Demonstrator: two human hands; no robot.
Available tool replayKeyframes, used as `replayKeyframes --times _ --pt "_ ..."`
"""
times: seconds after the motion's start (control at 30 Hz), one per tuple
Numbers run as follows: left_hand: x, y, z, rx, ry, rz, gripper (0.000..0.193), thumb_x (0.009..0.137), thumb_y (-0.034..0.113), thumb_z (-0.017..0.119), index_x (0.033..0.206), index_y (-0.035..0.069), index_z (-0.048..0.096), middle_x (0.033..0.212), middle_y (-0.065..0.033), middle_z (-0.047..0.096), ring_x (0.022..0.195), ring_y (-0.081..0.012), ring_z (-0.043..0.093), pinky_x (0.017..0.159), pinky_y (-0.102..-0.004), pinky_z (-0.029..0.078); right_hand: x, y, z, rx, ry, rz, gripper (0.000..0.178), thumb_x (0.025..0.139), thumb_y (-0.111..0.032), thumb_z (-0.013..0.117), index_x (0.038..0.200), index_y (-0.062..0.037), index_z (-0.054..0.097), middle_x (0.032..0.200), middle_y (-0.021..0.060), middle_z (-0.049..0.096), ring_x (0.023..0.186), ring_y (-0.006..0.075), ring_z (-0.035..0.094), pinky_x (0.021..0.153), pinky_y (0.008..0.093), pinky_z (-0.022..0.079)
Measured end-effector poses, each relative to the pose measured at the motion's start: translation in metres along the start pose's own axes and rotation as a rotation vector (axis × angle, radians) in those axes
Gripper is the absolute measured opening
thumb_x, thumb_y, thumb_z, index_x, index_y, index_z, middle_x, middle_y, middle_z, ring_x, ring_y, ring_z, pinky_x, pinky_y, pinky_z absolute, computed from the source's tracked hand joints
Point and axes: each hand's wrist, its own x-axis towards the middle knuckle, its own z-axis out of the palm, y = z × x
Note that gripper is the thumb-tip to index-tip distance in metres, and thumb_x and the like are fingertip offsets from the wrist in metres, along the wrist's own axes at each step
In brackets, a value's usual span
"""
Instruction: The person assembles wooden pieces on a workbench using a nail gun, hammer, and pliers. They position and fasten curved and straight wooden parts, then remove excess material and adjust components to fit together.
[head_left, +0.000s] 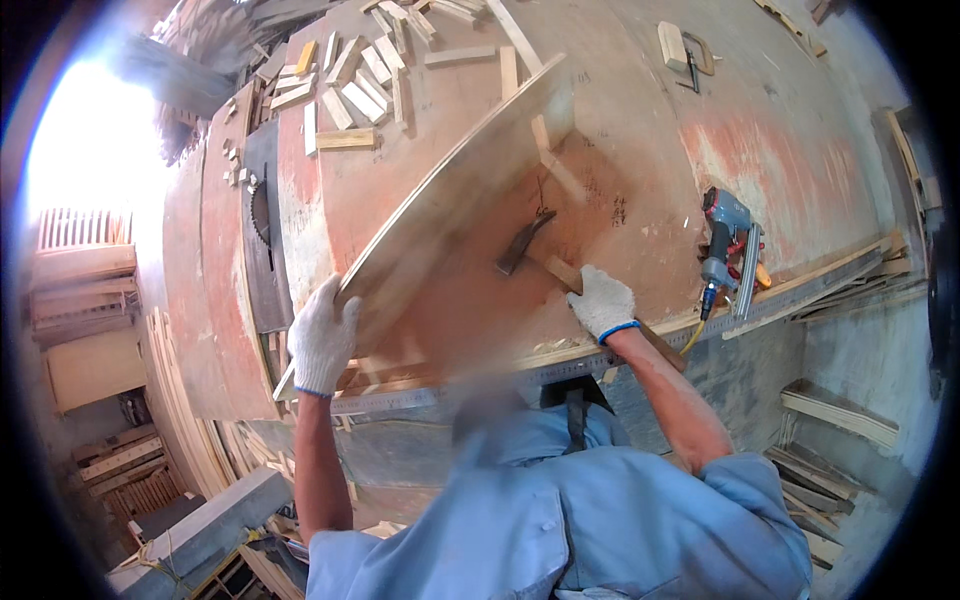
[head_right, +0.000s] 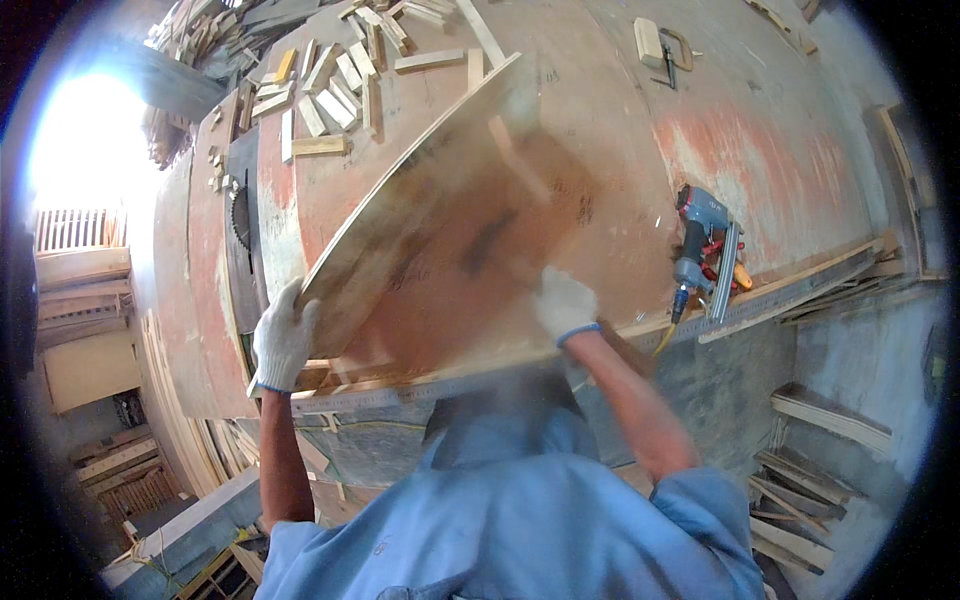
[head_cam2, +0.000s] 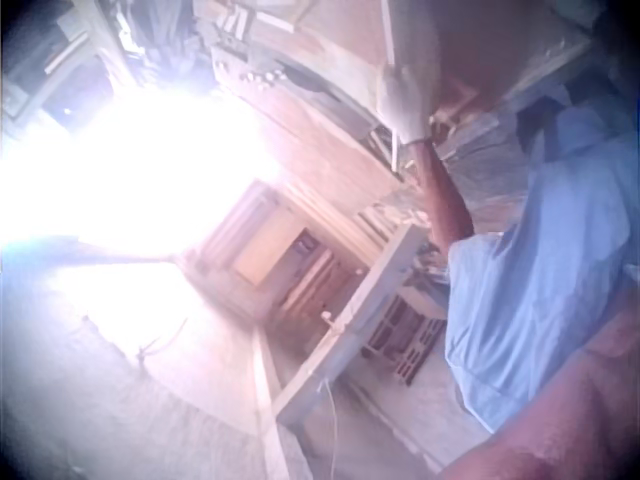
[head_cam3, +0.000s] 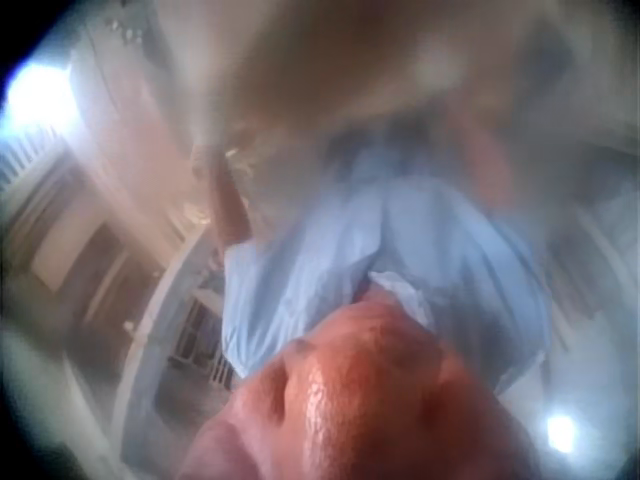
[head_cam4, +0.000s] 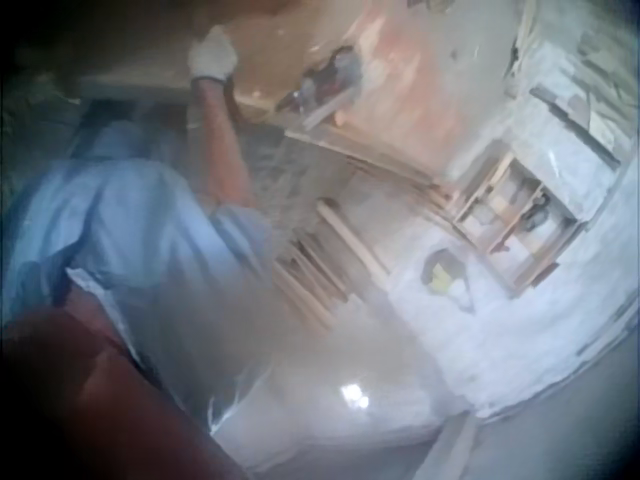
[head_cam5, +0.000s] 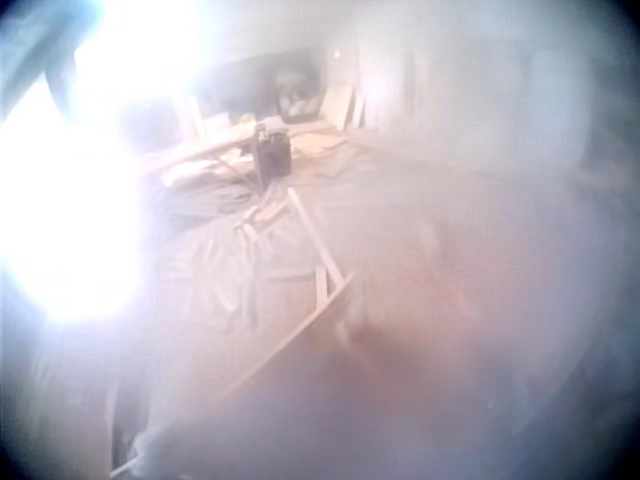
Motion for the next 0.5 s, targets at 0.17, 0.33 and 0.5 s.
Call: replayKeyframes --times 0.17,0.33,0.5 --pt "0.065 0.062 0.020 -0.106 -0.091 0.030 0.036 0.095 0.032 0.070 0.125 0.012 0.068 0.104 -0.0206 0.075 0.100 -0.0409 0.072 0.085 -0.0501 0.056 0.002 -0.002 -0.032 0.105 -0.113 -0.024 0.039 0.086 -0.038 0.074 0.109 -0.0067 0.069 0.098 0.0201 0.074 0.097 0.0423 0.071 0.085 0.0530 0.055" --pt "0.089 0.078 0.031 -0.070 -0.108 0.157 0.024 0.096 0.023 0.070 0.116 0.011 0.070 0.098 -0.0198 0.075 0.092 -0.0419 0.073 0.078 -0.0497 0.057 -0.042 -0.024 -0.126 0.767 -0.340 -0.051 0.027 0.089 -0.024 0.075 0.108 -0.0054 0.069 0.087 0.0084 0.072 0.079 0.0224 0.070 0.071 0.0376 0.055" --pt "0.052 0.052 0.014 -0.137 -0.124 0.252 0.023 0.095 0.018 0.069 0.117 0.013 0.072 0.092 -0.0173 0.074 0.083 -0.0396 0.073 0.072 -0.0487 0.057 -0.066 -0.041 -0.159 0.982 0.040 0.036 0.018 0.094 -0.009 0.069 0.110 -0.0005 0.066 0.074 0.0041 0.064 0.053 0.0098 0.056 0.048 0.0264 0.046"
